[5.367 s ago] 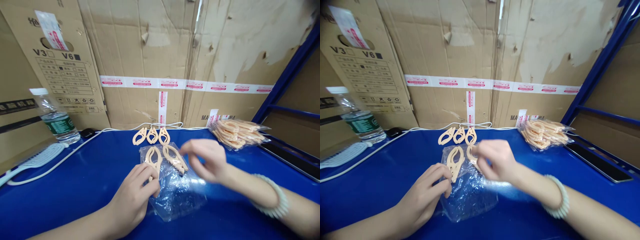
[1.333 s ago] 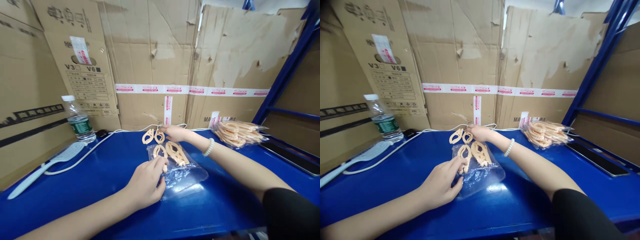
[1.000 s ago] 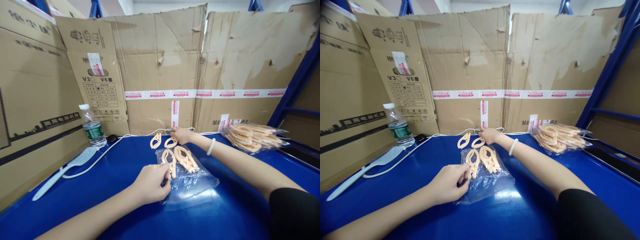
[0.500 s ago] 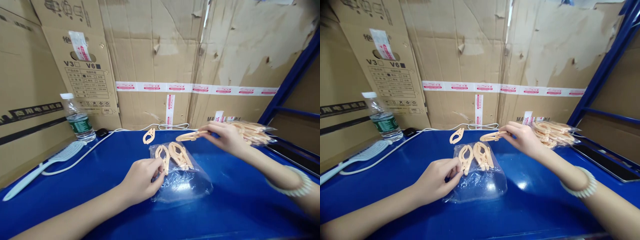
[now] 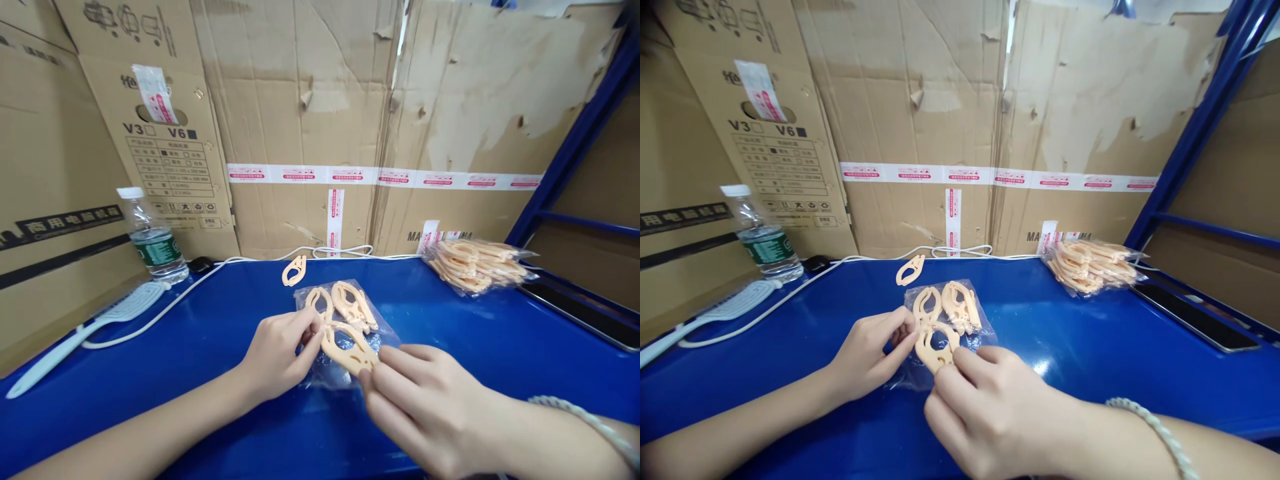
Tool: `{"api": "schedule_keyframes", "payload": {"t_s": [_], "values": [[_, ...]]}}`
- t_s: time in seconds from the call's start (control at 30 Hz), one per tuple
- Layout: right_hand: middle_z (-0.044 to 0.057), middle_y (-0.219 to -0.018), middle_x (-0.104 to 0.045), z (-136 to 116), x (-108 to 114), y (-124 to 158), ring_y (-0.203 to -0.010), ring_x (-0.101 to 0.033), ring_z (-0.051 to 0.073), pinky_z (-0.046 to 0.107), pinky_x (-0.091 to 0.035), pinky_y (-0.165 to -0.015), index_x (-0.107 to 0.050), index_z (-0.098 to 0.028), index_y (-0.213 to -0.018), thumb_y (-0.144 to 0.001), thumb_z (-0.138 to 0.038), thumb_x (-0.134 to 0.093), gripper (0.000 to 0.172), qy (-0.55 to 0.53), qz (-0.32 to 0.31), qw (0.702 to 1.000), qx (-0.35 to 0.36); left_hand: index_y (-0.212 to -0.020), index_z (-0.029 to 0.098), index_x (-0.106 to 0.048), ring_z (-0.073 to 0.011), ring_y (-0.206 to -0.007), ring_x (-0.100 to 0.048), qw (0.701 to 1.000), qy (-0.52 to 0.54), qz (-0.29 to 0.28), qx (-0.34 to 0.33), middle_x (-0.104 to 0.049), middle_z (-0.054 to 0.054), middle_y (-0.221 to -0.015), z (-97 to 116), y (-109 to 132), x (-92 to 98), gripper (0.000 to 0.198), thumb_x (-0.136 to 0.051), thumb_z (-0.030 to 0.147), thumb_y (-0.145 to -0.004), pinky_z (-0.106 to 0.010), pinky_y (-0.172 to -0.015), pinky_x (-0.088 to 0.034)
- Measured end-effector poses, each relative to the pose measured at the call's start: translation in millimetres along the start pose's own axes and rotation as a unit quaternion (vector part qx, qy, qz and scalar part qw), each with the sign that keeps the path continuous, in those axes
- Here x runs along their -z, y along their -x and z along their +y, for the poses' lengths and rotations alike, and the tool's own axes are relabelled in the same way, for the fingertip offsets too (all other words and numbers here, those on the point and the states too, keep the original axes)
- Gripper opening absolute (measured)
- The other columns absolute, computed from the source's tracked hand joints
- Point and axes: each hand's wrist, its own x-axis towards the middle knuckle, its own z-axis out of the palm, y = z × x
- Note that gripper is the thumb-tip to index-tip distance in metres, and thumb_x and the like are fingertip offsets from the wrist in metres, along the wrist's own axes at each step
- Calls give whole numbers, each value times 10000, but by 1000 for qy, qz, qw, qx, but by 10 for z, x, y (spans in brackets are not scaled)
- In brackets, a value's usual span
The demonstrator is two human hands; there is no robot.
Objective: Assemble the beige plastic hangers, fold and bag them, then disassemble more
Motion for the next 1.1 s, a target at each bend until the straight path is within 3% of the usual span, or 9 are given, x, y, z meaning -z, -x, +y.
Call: {"api": "schedule_keyframes", "payload": {"t_s": [0.13, 0.33, 0.4, 0.5, 0.57, 0.67, 0.87, 1.0, 1.1], "values": [[29, -592, -545, 23, -325, -73, -477, -476, 162, 317, -284, -393, -626, -162, -723, -868, -101, -463, 227, 52, 19, 998, 35, -769, 204, -475, -125, -546, -515, 1000, 1, 11, 1, -522, 40, -629, 19, -2, 12, 176, -446, 202, -943, -239, -557, -374], [152, -860, -690, 69, -741, -93, -737, -626, 253, 369, -509, -633, -650, -31, -1045, -875, -86, -499, 234, 108, -8, 993, -36, -783, 203, -482, -127, -559, -534, 1000, 4, 15, -14, -551, 32, -653, 13, 16, 1, 158, -453, 194, -939, -240, -571, -386], [182, -950, -692, 72, -735, -60, -827, -626, 271, 378, -517, -694, -627, -23, -1108, -874, -80, -490, 277, 90, -29, 993, -63, -779, 205, -476, -126, -560, -533, 1000, 2, 16, -12, -550, 32, -654, 7, 23, -3, 161, -454, 187, -937, -238, -571, -384], [109, -772, -667, 148, -577, -39, -691, -576, 215, 318, -472, -589, -657, -93, -922, -864, -80, -441, 225, -4, -32, 997, -70, -782, 205, -477, -124, -560, -528, 1000, -6, 12, -17, -556, 32, -659, -4, 34, -12, 152, -457, 173, -929, -237, -566, -375], [68, -674, -615, 301, -469, -93, -657, -533, 198, 300, -437, -569, -633, -142, -788, -863, -124, -426, 221, -71, 4, 993, -96, -773, 206, -473, -121, -543, -513, 1000, -13, 9, -26, -554, 34, -650, -12, 37, -20, 153, -457, 161, -918, -236, -557, -367], [73, -742, -637, 681, -493, -313, -755, -552, 205, 308, -452, -666, -643, -130, -888, -884, -142, -431, 212, -83, -11, 983, -162, -761, 207, -468, -120, -519, -490, 999, -18, 9, -31, -539, 40, -625, -22, 28, -28, 141, -465, 146, -888, -237, -549, -353], [125, -1153, -669, 1452, -1214, -943, -1086, -550, 231, 328, -445, -897, -587, -116, -1239, -833, 7, -496, 434, -76, -174, 976, -102, -729, 206, -454, -121, -491, -461, 998, -39, 26, -33, -504, 41, -589, -6, -15, -3, 157, -460, 148, -875, -241, -532, -329], [136, -1224, -645, 1647, -1657, -1204, -1145, -539, 248, 370, -446, -934, -551, -119, -1296, -852, 7, -527, 463, -62, -216, 972, -73, -732, 205, -457, -122, -484, -466, 997, -53, 31, -40, -504, 40, -581, -2, -19, 3, 152, -459, 147, -873, -242, -526, -330], [100, -1225, -622, 1674, -1806, -1275, -1149, -555, 248, 443, -450, -956, -576, -148, -1238, -923, -117, -550, 318, -44, -224, 971, -77, -743, 205, -464, -124, -486, -473, 997, -58, 34, -43, -512, 38, -584, -15, -12, -10, 141, -459, 142, -869, -244, -527, -334]]}}
